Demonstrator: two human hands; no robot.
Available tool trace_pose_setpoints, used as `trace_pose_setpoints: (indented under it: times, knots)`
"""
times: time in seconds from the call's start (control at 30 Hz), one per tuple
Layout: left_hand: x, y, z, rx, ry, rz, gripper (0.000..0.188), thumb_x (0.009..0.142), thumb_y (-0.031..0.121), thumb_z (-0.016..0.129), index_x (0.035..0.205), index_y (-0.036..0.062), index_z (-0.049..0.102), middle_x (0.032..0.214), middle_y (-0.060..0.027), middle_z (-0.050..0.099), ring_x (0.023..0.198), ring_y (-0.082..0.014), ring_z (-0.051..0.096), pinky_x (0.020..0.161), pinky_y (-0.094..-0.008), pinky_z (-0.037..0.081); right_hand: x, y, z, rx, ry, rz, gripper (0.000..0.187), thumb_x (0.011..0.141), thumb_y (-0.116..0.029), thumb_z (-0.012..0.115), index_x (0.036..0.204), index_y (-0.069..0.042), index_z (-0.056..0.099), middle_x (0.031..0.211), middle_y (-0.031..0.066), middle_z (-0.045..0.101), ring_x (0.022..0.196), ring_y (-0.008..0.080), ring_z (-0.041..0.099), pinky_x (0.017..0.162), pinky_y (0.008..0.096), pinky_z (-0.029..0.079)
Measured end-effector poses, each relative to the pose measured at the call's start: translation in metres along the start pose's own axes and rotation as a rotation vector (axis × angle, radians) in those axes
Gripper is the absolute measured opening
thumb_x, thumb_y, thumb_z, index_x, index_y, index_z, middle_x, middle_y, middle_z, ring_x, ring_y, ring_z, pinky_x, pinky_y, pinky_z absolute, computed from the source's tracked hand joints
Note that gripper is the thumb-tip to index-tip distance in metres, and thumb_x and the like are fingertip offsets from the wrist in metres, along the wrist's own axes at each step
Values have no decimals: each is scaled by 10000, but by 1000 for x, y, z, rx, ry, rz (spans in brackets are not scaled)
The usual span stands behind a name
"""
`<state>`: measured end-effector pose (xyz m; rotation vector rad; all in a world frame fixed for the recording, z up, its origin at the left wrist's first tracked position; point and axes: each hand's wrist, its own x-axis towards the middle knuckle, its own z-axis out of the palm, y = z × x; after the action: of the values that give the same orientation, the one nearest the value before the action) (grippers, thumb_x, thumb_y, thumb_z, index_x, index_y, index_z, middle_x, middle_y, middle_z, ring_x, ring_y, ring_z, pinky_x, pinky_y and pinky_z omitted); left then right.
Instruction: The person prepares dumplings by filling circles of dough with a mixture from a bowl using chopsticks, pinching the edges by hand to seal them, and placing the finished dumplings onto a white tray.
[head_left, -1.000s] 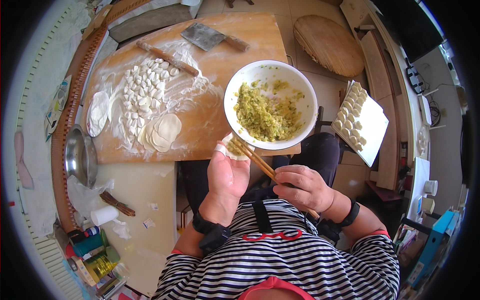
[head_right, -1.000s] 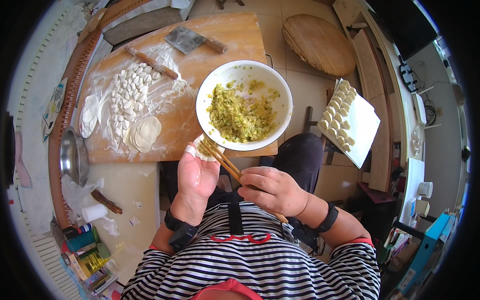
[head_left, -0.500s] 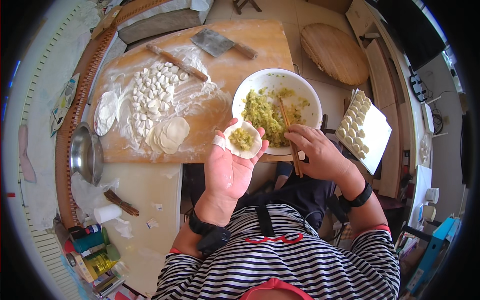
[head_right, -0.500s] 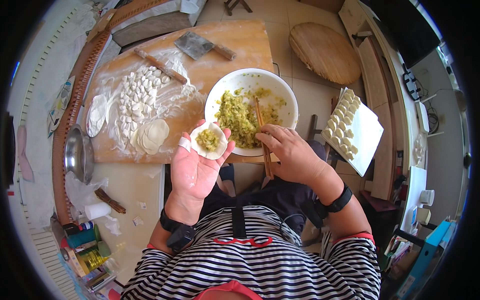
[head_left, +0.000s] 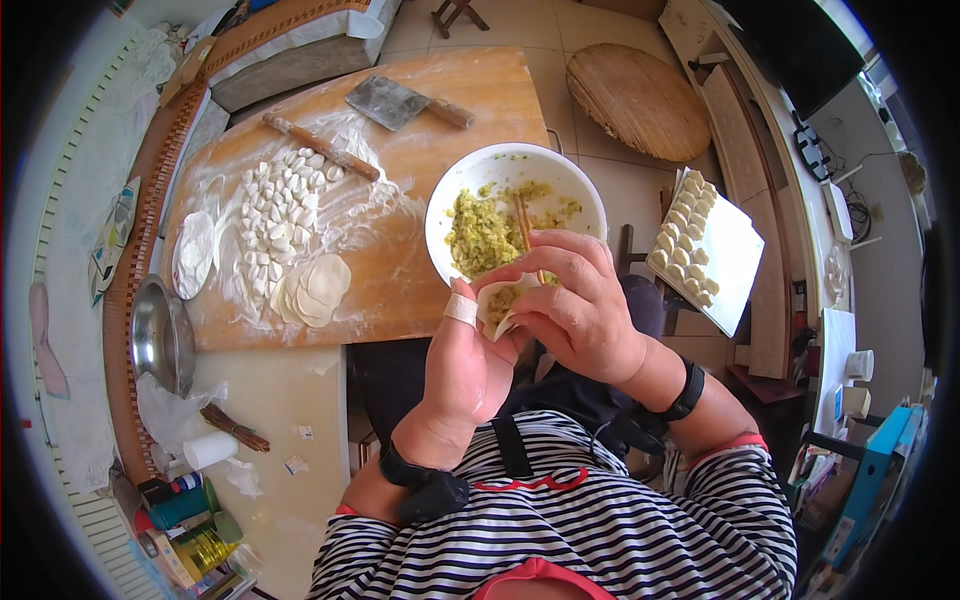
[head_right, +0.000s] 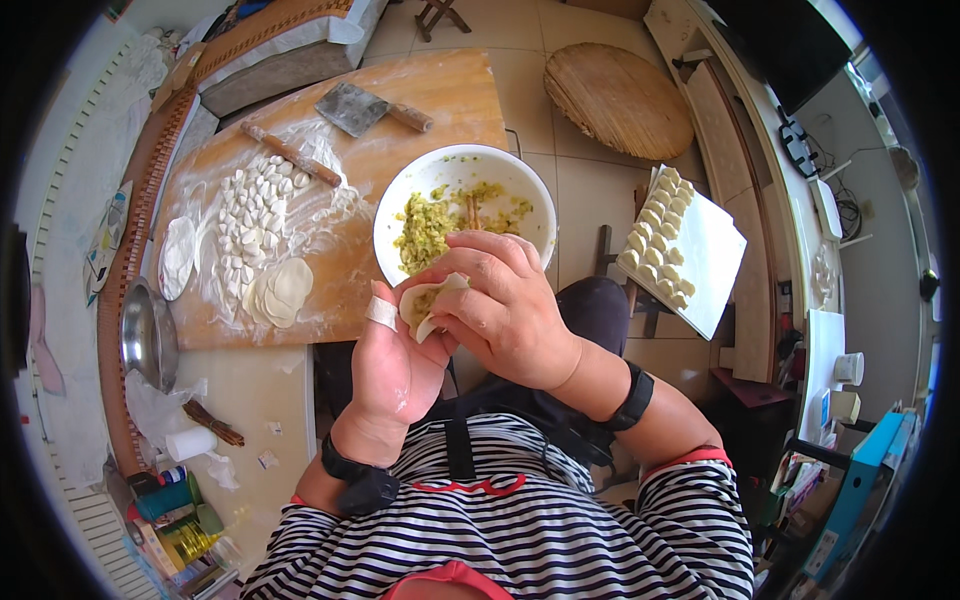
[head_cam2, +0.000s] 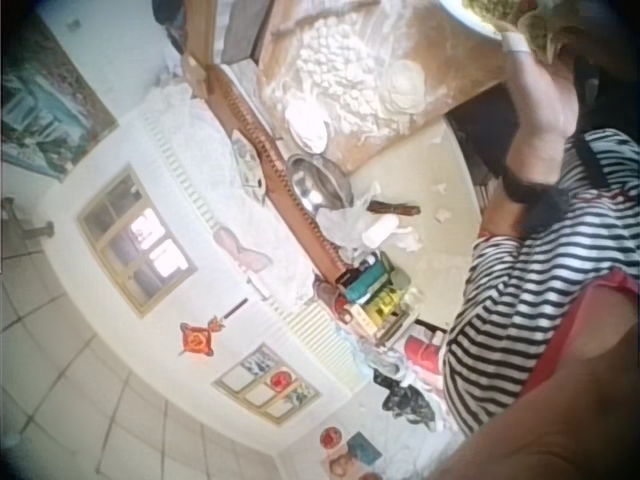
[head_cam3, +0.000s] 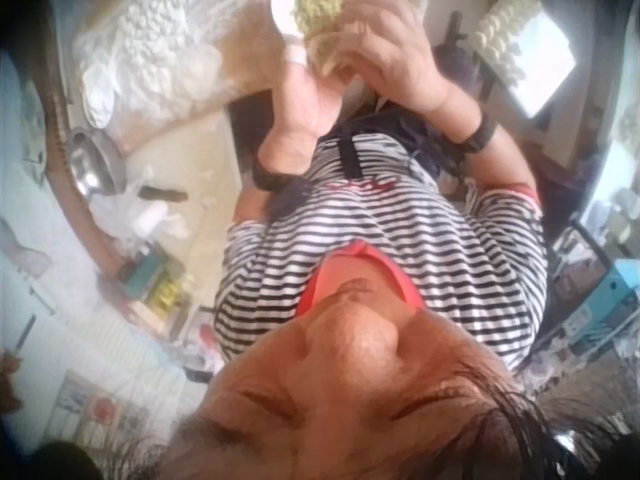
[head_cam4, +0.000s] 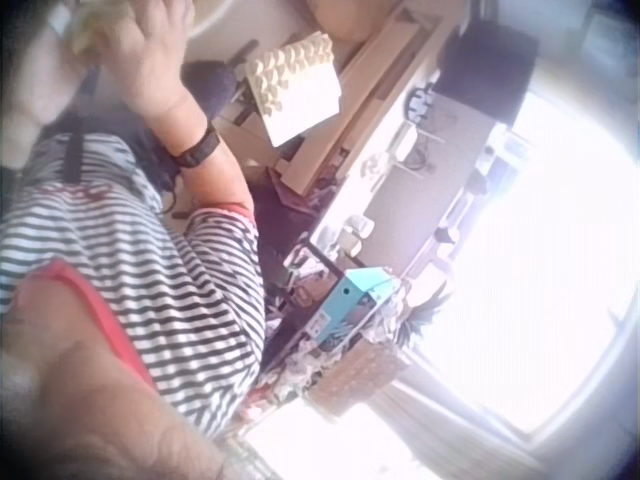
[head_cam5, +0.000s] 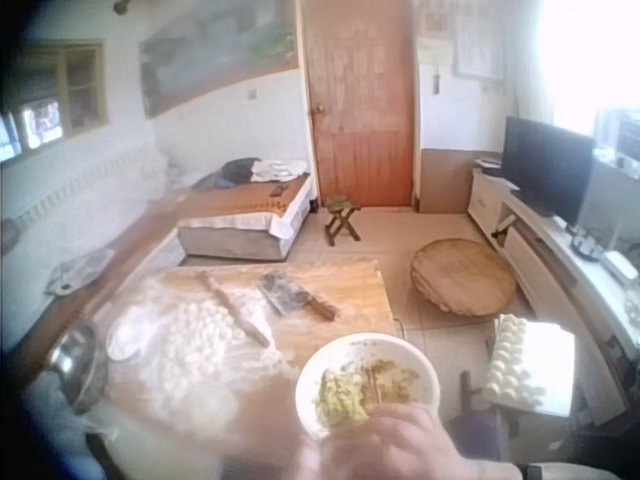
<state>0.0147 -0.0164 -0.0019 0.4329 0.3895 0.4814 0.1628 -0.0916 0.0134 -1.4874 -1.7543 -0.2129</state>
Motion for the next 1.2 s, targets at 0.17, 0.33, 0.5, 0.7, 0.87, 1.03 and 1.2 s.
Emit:
trace_pose_setpoints:
  times: [0.17,0.33,0.5,0.7,0.87,1.03,1.2]
  knots:
    - [-3,2,5,203,-79,55,697,1010,567,260,1354,-10,444,1330,-115,522,1194,-196,513,1032,-368,395,4,-6,6,59,90,92,281,713,-126,758,957,-132,619,1124,62,593,1147,324,547,906,452,427]
    - [-3,5,11,325,-178,209,650,1013,501,362,1428,0,345,1419,-152,426,1273,-230,463,1059,-387,379,9,-6,2,221,111,208,237,721,-57,748,921,-102,629,1121,97,599,1118,337,552,920,447,423]
    - [9,-5,2,829,-96,662,511,1029,395,405,1395,41,369,1431,-200,413,1242,-243,494,1029,-372,437,27,-15,2,328,190,297,230,732,-42,741,932,-82,636,1130,136,596,1103,346,546,947,440,419]
    - [12,1,18,150,-174,557,380,1051,394,317,1214,110,509,1261,-116,559,1071,-205,570,859,-354,523,28,-38,21,513,315,556,506,813,-330,740,1146,10,567,1067,220,639,1022,409,598,905,455,458]
    - [10,-11,20,176,-79,550,302,1048,296,360,1162,77,535,1272,-149,564,1104,-219,563,962,-365,481,31,-32,13,528,-28,657,352,904,-359,648,982,-16,662,889,157,674,858,279,670,728,370,512]
    - [12,-7,23,290,-49,537,292,1046,225,338,1104,63,573,1343,-158,528,1188,-208,521,1062,-361,398,29,-31,6,107,58,369,228,892,-246,594,805,-40,637,727,139,626,692,330,609,663,417,470]
    - [15,-7,22,170,-135,310,330,1036,338,405,1066,109,641,1414,-74,476,1238,-187,478,1110,-396,343,30,-22,-11,9,-38,282,208,876,-227,584,768,-52,614,705,127,615,664,327,593,656,421,446]
